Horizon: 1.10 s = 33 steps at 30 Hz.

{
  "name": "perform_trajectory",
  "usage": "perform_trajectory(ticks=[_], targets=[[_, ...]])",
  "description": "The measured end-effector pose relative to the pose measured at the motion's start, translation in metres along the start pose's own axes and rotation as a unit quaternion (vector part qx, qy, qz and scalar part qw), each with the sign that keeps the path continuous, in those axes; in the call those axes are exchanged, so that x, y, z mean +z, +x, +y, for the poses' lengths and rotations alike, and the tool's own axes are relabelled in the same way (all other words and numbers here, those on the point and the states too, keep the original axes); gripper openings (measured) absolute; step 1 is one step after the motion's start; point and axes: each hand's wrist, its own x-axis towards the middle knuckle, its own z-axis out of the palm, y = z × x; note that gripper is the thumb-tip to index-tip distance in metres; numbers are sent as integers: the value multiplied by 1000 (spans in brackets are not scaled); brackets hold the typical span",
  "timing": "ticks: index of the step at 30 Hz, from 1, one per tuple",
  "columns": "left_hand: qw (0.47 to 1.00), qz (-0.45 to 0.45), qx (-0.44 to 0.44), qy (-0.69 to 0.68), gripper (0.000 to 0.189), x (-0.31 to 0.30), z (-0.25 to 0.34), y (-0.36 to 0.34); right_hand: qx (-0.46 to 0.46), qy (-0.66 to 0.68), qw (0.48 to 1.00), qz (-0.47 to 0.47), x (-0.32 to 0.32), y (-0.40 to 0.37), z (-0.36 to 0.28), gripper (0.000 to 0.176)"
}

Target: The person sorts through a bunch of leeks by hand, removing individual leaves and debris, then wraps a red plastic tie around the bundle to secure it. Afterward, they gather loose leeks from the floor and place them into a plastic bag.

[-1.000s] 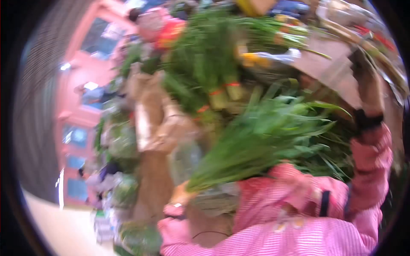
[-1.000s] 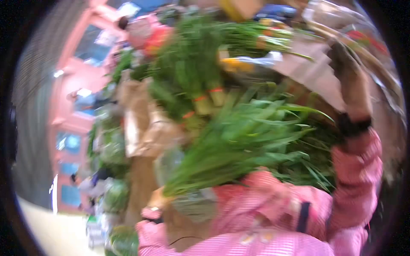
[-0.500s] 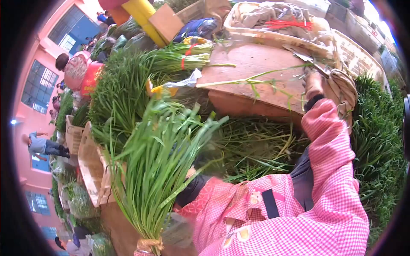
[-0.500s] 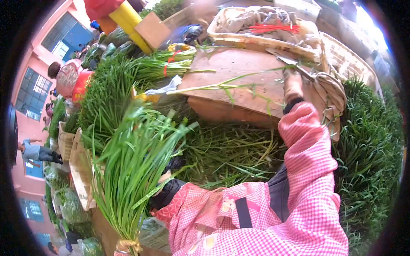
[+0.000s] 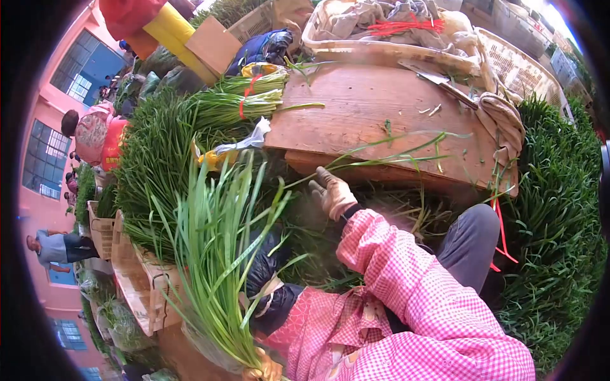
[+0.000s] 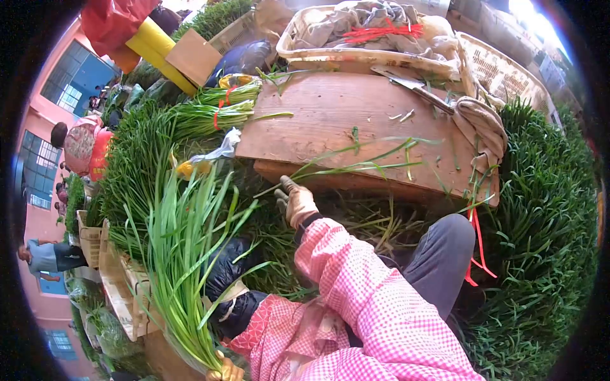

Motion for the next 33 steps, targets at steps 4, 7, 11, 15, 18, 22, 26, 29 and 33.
perform_trajectory(ticks=[4,7,11,15,18,22,26,29,33], targets=[[999,8,5,-36,46,4,-8,6,5,-23,997,74,-9,31,-14,23],[999,3,5,-53,47,8,-2,8,0,-58,995,79,-17,24,-15,17],[997,-39,20,-62,49,20,14,9,-77,-96,992,28,-16,5,-14,19],[989,-131,34,-64,50,52,39,11,-83,-148,977,-129,-6,-48,-15,15],[973,-221,32,-61,51,83,54,18,-75,-192,956,-207,-7,-78,-25,15],[922,-385,-30,-1,56,102,77,67,-23,-240,941,-239,-6,-119,-46,16],[912,-408,-23,40,60,158,59,95,-33,-270,939,-212,-4,-161,-73,19],[934,-347,-53,70,64,189,30,97,-37,-298,928,-220,-30,-156,-82,19],[952,-284,-87,73,62,195,-21,119,-20,-235,957,-168,-48,-166,-79,20]])
